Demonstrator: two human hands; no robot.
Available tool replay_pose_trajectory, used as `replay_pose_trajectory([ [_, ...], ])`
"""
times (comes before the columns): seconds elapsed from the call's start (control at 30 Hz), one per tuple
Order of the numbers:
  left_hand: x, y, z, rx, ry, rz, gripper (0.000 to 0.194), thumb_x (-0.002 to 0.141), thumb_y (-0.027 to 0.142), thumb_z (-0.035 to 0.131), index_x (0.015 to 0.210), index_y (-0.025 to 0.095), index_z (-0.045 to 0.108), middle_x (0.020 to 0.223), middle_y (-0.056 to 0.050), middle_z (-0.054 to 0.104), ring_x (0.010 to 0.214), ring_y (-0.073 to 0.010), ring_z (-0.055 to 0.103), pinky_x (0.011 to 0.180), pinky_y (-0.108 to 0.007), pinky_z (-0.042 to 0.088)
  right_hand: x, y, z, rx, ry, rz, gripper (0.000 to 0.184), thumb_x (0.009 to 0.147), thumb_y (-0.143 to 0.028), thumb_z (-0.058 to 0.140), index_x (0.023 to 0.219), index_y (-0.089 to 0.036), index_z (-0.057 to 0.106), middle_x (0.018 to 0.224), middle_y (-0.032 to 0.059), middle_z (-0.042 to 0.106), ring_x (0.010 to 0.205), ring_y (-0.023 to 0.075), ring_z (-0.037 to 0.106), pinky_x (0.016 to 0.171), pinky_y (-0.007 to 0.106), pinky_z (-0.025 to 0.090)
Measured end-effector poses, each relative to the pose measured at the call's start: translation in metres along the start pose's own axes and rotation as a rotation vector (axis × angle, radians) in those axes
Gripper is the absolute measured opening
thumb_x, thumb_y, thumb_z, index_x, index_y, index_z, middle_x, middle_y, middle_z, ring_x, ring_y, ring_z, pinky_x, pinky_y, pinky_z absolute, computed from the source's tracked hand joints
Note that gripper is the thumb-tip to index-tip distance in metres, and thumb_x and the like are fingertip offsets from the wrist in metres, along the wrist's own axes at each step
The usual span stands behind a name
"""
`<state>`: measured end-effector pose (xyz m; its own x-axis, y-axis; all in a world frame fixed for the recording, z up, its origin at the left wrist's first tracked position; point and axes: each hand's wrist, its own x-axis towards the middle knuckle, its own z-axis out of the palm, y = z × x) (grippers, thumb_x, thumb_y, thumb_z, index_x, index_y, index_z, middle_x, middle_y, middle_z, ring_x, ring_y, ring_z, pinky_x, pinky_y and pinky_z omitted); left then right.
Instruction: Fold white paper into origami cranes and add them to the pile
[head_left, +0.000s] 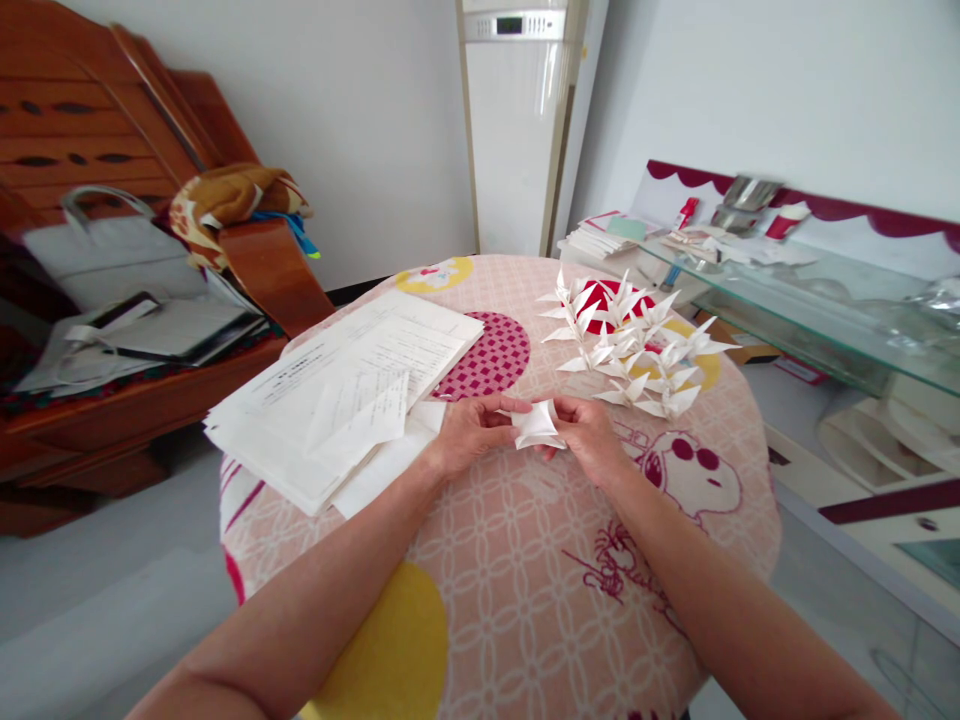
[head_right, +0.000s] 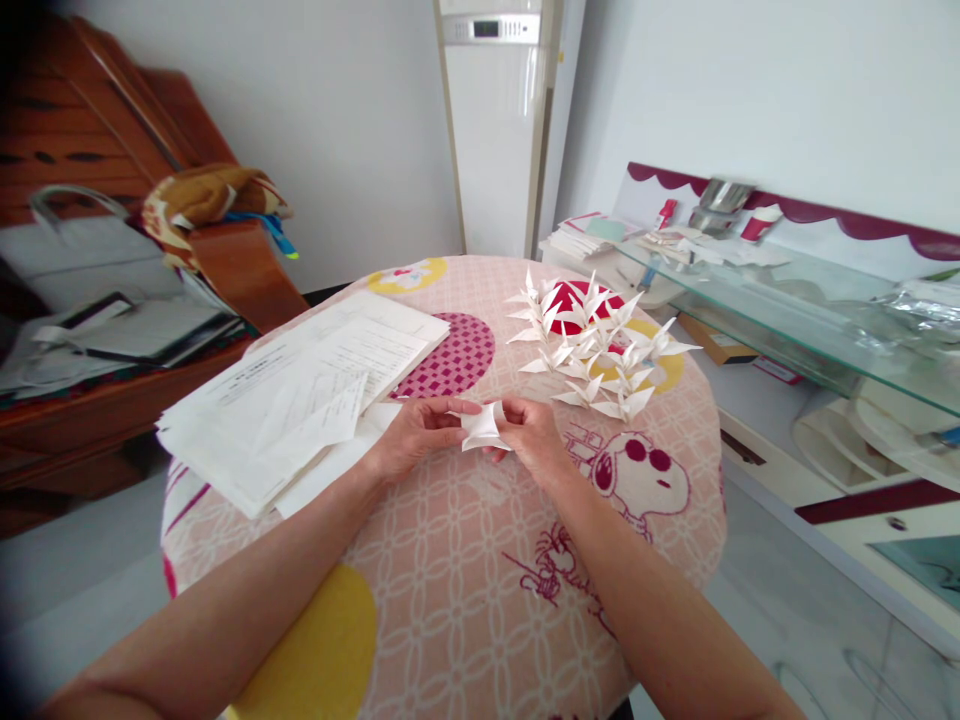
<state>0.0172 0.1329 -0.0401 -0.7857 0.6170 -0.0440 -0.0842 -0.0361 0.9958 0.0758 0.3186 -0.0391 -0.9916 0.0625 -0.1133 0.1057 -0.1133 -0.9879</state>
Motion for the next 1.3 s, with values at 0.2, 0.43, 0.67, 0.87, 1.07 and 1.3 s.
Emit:
replay_pose_trajectory([
  [0.2,-0.004,0.002,0.007,0.293,0.061,0.123,0.044,0.074,0.041,0.078,0.108,0.014,0.070,0.086,-0.007,0.074,0.071,-0.0165,0.068,0.063,-0.025,0.053,0.000,0.003,0.006,-0.093,0.066,0.000,0.034,0.069,-0.048,0.076,0.080,-0.017,0.068,0.066,0.0021,0.070,0.045,0.0140,0.062,0.037,0.021,0.046],
  [0.43,-0.009,0.003,0.021,0.768,0.190,0.334,0.036,0.074,0.032,0.078,0.105,0.017,0.066,0.115,-0.011,0.070,0.093,-0.0222,0.069,0.078,-0.034,0.059,0.000,0.005,0.008,-0.222,0.061,0.032,0.030,0.078,-0.048,0.065,0.067,-0.021,0.059,0.052,-0.0013,0.062,0.038,0.0136,0.055,0.031,0.022,0.039],
  [0.67,-0.012,0.004,0.027,0.970,0.180,0.466,0.036,0.081,0.030,0.073,0.114,0.021,0.064,0.121,-0.010,0.068,0.114,-0.0257,0.064,0.099,-0.038,0.052,0.000,0.006,0.008,-0.254,0.048,0.055,0.014,0.073,-0.033,0.064,0.066,-0.022,0.058,0.050,-0.0034,0.060,0.040,0.0143,0.055,0.033,0.023,0.039],
  [0.87,-0.007,0.003,0.023,0.963,0.284,0.422,0.030,0.082,0.017,0.058,0.110,0.015,0.068,0.096,-0.008,0.072,0.085,-0.0195,0.066,0.080,-0.031,0.052,-0.002,0.002,0.004,-0.409,0.040,0.036,0.017,0.074,-0.033,0.065,0.066,-0.021,0.056,0.050,-0.0044,0.056,0.037,0.0124,0.053,0.035,0.022,0.031],
  [1.07,0.001,-0.003,0.011,0.827,0.303,0.209,0.035,0.077,0.019,0.060,0.110,0.016,0.071,0.074,-0.001,0.069,0.058,-0.0126,0.056,0.060,-0.025,0.044,-0.005,-0.008,0.001,-0.799,0.073,-0.146,0.021,0.073,-0.023,0.067,0.056,-0.019,0.055,0.049,-0.0049,0.050,0.049,0.0108,0.048,0.050,0.024,0.029],
  [1.3,0.009,-0.004,0.007,0.740,0.272,0.266,0.022,0.076,0.011,0.054,0.092,0.017,0.068,0.086,-0.002,0.071,0.071,-0.0132,0.061,0.065,-0.023,0.047,-0.008,-0.008,0.005,-1.057,0.141,-0.176,0.011,0.075,-0.020,0.071,0.086,-0.018,0.074,0.064,-0.0005,0.063,0.059,0.0148,0.052,0.058,0.027,0.032],
])
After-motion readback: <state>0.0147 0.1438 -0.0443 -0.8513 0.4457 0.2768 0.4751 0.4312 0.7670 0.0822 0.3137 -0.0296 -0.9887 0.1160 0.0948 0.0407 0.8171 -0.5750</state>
